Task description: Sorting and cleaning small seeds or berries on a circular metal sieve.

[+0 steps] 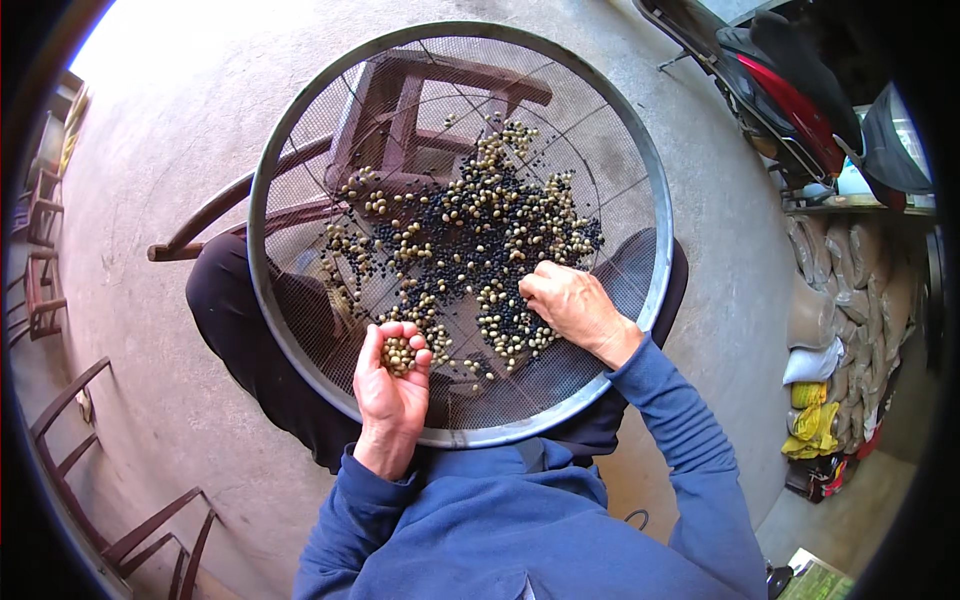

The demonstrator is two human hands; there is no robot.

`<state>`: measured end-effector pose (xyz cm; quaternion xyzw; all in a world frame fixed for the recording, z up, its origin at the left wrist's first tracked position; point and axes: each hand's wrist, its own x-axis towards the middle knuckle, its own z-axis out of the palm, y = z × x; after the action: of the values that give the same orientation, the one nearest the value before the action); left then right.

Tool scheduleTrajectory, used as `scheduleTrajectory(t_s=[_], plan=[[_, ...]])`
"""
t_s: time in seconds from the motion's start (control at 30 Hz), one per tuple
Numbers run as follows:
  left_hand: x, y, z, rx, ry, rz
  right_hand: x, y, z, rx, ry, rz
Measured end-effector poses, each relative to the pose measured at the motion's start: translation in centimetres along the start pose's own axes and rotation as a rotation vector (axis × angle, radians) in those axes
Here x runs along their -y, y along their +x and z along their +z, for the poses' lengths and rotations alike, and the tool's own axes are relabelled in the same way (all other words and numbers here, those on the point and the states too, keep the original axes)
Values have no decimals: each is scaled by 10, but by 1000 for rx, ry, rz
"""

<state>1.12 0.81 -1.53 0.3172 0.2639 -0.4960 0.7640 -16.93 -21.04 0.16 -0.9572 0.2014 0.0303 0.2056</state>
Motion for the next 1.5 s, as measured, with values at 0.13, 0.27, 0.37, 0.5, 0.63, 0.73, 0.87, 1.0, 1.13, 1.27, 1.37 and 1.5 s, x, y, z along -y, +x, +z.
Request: scheduleTrajectory(t_s=[0.13, 0.27, 0.37, 0.5, 0.63, 0.73, 0.87, 1.0, 1.13, 1.27, 1.37, 1.5], plan=[[0, 0, 0, 9, 14, -11, -4, -1, 5, -45, 73, 22], [5, 1, 0, 40, 87, -47, 20, 5, -19, -145, 84, 49], [6, 4, -1, 100, 114, -86, 76, 18, -37, -233, 355, -27], [10, 7, -4, 96, 28, -105, 130, 29, -5, -305, 449, -126], [6, 7, -12, 75, 43, -69, 133, 24, 5, -281, 444, -138], [2, 4, -9, 53, 64, -58, 94, 17, -21, -371, 335, -61], [3, 2, -2, 28, 78, -68, 26, -6, -24, -188, 137, 236], [3, 2, -1, 49, 55, -71, 21, -6, -5, -106, 145, 181], [3, 2, -1, 54, 63, -80, 19, -5, 7, -115, 80, 154], [3, 1, 0, 66, 77, -81, 18, -5, 9, -134, 77, 132], [4, 2, -1, 76, 92, -85, 21, -4, 4, -163, 103, 131], [8, 3, 1, 90, 172, -83, 71, 8, -22, -292, 331, 68]])
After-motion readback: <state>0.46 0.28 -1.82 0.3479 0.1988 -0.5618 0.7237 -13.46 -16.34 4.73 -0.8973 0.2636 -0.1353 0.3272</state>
